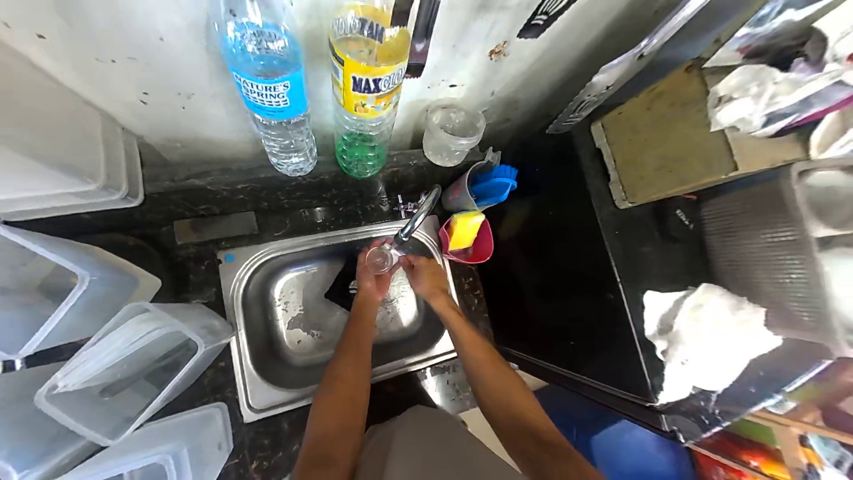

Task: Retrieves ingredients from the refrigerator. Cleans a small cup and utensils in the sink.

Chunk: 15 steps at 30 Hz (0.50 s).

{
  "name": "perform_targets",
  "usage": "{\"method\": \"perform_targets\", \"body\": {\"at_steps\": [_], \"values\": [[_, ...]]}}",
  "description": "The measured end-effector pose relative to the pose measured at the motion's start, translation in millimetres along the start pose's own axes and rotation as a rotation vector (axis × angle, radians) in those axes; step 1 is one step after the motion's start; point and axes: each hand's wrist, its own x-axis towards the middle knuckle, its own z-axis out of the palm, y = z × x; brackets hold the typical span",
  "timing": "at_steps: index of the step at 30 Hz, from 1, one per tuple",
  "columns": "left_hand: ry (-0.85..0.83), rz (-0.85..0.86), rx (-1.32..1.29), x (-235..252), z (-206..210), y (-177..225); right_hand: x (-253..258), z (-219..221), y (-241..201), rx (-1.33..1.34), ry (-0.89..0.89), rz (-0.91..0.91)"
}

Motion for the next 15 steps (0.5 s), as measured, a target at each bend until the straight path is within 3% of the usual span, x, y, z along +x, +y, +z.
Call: {"method": "perform_targets", "body": {"at_steps": [3,5,7,10,13,15], "values": [[0.020,-0.012,-0.185,2,7,-1,-19,20,-11,0.046,-0.001,0.083],[0.141,-0.010,-0.304,7,11,3,-40,26,-19,-0.030,-0.065,0.133],[0.253,-0.059,-0.279,8,14,8,-52,29,-23,-0.127,-0.070,0.124],[0.319,-0.120,-0.205,8,21,8,-42,34,-14,-0.127,0.078,0.100],[0.332,-0.093,-0.156,-1,20,10,-27,28,0,-0.057,0.126,0.165],[0.230,-0.094,-0.060,-4,13,11,-29,15,0,-0.015,0.114,0.089]]}}
